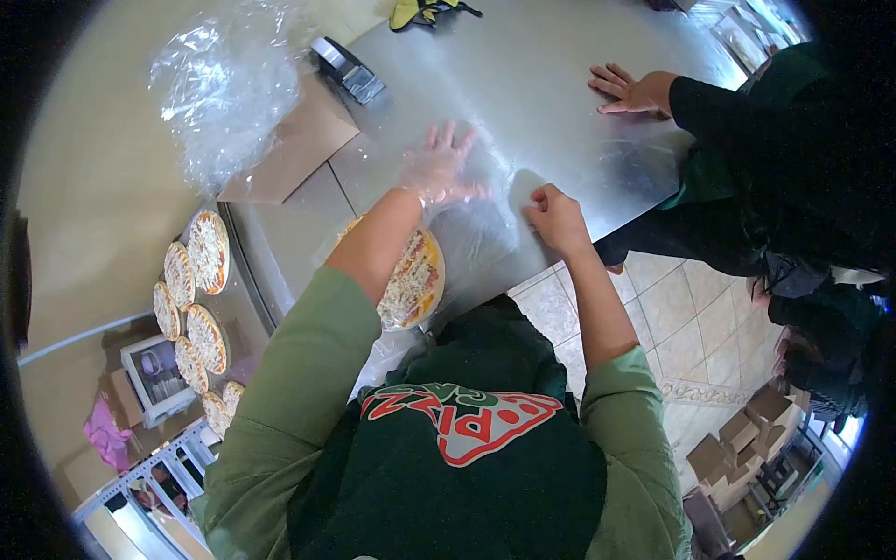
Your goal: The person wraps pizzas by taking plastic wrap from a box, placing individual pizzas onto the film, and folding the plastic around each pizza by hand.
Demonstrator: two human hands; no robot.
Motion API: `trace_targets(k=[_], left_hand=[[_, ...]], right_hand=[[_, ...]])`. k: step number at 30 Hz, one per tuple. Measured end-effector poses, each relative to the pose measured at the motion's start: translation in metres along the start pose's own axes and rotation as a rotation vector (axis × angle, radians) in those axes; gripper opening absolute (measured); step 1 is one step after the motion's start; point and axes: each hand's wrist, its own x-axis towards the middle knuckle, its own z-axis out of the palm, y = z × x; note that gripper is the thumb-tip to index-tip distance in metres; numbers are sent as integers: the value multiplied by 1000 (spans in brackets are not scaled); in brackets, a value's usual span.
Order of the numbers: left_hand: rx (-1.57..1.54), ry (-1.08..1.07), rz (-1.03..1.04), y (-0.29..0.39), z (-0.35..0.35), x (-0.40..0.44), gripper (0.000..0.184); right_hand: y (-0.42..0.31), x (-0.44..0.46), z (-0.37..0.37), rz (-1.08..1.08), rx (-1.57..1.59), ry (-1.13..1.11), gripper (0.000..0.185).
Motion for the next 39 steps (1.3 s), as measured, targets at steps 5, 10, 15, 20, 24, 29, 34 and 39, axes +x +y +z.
trace_targets(k=[5, 10, 15, 20, 24, 29, 34, 39], left_hand=[[-326, 844, 109, -71, -6, -52, 71], [-314, 1071, 297, -115, -4, -172, 57], [-22, 826, 529, -99, 47, -214, 51], [-111, 524, 124, -111, 106, -191, 56], [-338, 540, -283, -127, 136, -201, 57], [-1122, 616, -619, -125, 171, -233, 57], [-1957, 590, -880, -88, 185, -251, 48], [-2139, 535, -675, -54, 104, -246, 44]], right_hand=[[-42, -20, 12, -106, 212, -48, 33], [-132, -105, 89, -702, 68, -146, 25], [-107, -141, 171, -890, -376, -325, 36], [-93, -147, 178, -843, -401, -364, 29], [-113, -136, 151, -558, -299, -683, 24], [-84, -50, 113, -363, -29, 46, 30], [-80, -6, 115, 2, 397, -439, 38], [-92, -26, 133, -37, 541, -515, 50]])
